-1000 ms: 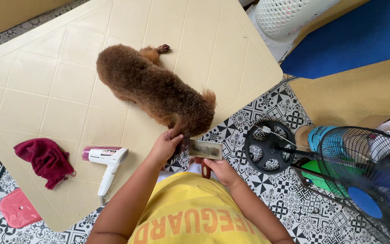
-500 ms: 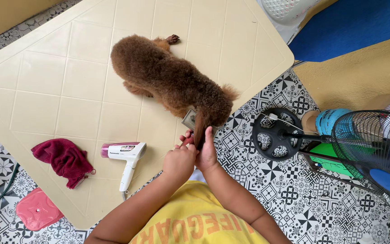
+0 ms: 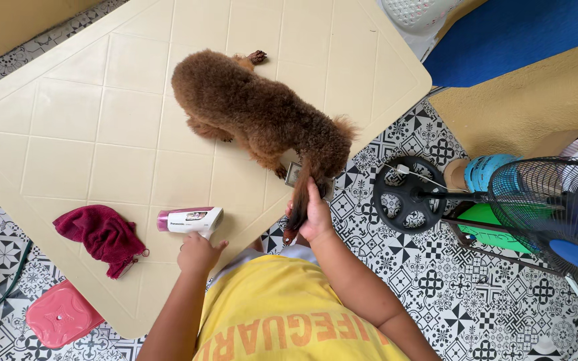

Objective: The person grooms a small brown dog on a grooming table. They use a slicker brush to comb the dog's fur and a hairdryer to dry and fluff the coat, focusing on the tail and hindquarters.

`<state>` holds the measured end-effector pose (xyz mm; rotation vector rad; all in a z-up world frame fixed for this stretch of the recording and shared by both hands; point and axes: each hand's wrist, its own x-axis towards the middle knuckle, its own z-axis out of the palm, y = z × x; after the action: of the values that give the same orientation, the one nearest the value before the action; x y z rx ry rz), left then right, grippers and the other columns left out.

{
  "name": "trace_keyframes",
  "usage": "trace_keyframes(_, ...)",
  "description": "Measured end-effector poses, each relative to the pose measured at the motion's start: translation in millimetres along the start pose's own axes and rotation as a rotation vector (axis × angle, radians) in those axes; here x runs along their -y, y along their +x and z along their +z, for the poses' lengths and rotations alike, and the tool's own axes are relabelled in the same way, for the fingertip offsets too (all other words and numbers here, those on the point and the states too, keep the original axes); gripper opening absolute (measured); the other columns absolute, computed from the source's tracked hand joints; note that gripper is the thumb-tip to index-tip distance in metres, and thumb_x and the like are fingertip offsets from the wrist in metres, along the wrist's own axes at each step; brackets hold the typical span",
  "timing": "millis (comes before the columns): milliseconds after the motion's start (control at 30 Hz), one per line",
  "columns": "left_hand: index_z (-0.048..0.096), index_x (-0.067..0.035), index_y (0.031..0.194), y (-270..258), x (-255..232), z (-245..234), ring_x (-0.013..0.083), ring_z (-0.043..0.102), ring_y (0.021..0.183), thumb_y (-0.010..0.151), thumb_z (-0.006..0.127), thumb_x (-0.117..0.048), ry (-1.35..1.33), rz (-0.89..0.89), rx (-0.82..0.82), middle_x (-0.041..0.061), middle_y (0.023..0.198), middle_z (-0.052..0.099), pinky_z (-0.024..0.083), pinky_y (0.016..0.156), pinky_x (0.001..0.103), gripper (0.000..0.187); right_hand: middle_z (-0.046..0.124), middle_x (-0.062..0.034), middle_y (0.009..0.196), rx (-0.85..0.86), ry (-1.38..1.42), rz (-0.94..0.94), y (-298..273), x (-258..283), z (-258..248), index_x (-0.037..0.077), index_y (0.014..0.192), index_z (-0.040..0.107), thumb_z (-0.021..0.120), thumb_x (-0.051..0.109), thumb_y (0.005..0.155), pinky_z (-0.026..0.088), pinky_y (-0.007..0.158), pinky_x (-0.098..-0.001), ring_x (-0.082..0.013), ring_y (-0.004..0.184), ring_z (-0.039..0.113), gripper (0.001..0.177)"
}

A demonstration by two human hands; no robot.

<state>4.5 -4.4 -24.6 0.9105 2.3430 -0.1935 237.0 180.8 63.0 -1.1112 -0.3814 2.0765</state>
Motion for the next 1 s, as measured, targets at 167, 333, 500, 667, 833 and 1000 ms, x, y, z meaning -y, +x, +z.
trace_keyframes(167,0.047,-0.006,0.127,22,20,60,0.0391,0.065,0.105,0.090,0.074,-0.040,-0.222,0.051,-0.275,0.018,0.122,0.065,0.058,0.076,0.049,0.057,0.057,-0.0059,0.072,-0.047,-0.015,-0.006,-5,-1,8,0.009,0.094,0.061,0.064,0.055,0.094,0.051,0.059,-0.0379,-0.0211,0.063,0.058,0.046)
trace_keyframes(333,0.050,-0.004,0.126,-15,25,5,0.0345,0.067,0.084,0.085,0.068,-0.020,-0.615,0.044,-0.266,0.017,0.097,0.069,0.053,0.074,0.047,0.047,0.062,-0.0076,0.076,-0.058,-0.102,-0.067,-15,0,15,0.006,0.099,0.065,0.065,0.050,0.095,0.053,0.061,-0.0389,-0.0222,0.066,0.061,0.044)
trace_keyframes(500,0.057,-0.002,0.105,-83,19,-81,0.0173,0.059,0.067,0.087,0.070,-0.011,-1.116,0.132,-0.063,0.009,0.081,0.065,0.051,0.061,0.035,0.025,0.067,-0.0069,0.089,-0.018,-0.136,-0.135,-25,-5,8,0.004,0.107,0.066,0.066,0.040,0.098,0.054,0.066,-0.0394,-0.0210,0.076,0.064,0.036)
trace_keyframes(667,0.065,-0.003,0.092,-123,22,-126,0.0089,0.061,0.067,0.082,0.072,-0.002,-1.292,0.515,0.124,0.001,0.079,0.067,0.051,0.060,0.029,0.012,0.069,-0.0048,0.116,-0.011,-0.182,-0.185,-28,-13,2,0.000,0.126,0.064,0.064,0.031,0.099,0.054,0.091,-0.0330,-0.0157,0.104,0.065,0.041)
trace_keyframes(833,0.064,-0.002,0.096,-131,-8,-142,0.0067,0.058,0.070,0.085,0.070,-0.001,-1.270,0.632,0.251,-0.001,0.080,0.064,0.051,0.061,0.027,0.013,0.067,-0.0041,0.120,0.030,-0.249,-0.240,-24,-25,-8,0.000,0.130,0.061,0.061,0.025,0.100,0.052,0.092,-0.0334,-0.0152,0.106,0.062,0.039)
trace_keyframes(1000,0.061,-0.005,0.109,-113,-61,-153,0.0075,0.058,0.068,0.088,0.069,-0.003,-1.231,0.681,0.354,-0.002,0.081,0.062,0.050,0.061,0.027,0.023,0.068,-0.0057,0.117,0.077,-0.289,-0.257,-23,-37,-13,-0.001,0.127,0.061,0.065,0.016,0.097,0.052,0.089,-0.0334,-0.0156,0.102,0.063,0.035)
